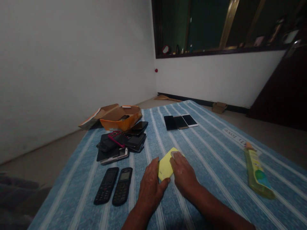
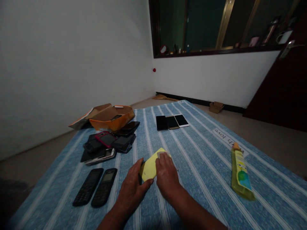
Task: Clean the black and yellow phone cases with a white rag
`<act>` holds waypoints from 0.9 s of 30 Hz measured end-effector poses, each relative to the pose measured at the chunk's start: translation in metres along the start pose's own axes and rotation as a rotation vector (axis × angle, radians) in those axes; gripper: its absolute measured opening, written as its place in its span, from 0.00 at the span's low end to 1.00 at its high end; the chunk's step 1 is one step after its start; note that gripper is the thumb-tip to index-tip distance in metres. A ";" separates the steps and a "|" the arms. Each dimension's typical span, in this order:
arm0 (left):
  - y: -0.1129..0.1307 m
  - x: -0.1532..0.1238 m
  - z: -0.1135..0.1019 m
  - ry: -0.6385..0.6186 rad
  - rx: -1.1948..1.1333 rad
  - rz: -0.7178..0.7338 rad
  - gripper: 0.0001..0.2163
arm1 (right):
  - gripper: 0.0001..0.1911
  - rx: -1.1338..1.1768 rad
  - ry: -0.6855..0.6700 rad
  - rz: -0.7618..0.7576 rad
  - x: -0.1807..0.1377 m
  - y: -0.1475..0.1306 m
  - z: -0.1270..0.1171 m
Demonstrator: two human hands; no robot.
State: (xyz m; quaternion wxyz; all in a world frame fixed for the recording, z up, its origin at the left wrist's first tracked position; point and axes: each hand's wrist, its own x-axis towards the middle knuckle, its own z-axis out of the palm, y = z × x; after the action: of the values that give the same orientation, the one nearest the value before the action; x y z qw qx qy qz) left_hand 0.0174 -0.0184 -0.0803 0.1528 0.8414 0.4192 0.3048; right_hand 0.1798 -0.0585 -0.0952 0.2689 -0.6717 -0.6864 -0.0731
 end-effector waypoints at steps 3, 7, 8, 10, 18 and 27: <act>-0.003 -0.001 0.002 0.018 0.002 0.035 0.30 | 0.23 0.054 0.003 -0.076 -0.006 -0.009 0.000; -0.007 -0.002 0.002 0.031 0.002 0.081 0.27 | 0.24 0.082 -0.059 -0.024 -0.002 -0.007 -0.011; -0.008 -0.002 0.002 0.035 0.001 0.089 0.27 | 0.24 0.073 -0.072 0.008 0.000 -0.005 -0.013; -0.008 -0.003 0.002 0.043 -0.004 0.104 0.27 | 0.26 0.049 -0.081 0.061 0.002 0.000 -0.016; -0.007 -0.003 0.005 0.095 -0.033 0.112 0.25 | 0.23 0.193 -0.093 -0.173 -0.001 -0.017 -0.009; 0.003 0.000 -0.007 0.042 -0.088 0.070 0.27 | 0.15 0.373 -0.136 -0.360 0.012 -0.027 -0.029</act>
State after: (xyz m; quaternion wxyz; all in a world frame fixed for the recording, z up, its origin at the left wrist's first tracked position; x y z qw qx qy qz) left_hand 0.0148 -0.0199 -0.0729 0.1699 0.8416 0.3787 0.3456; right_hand 0.1621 -0.0640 -0.0581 0.3240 -0.4808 -0.8130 0.0535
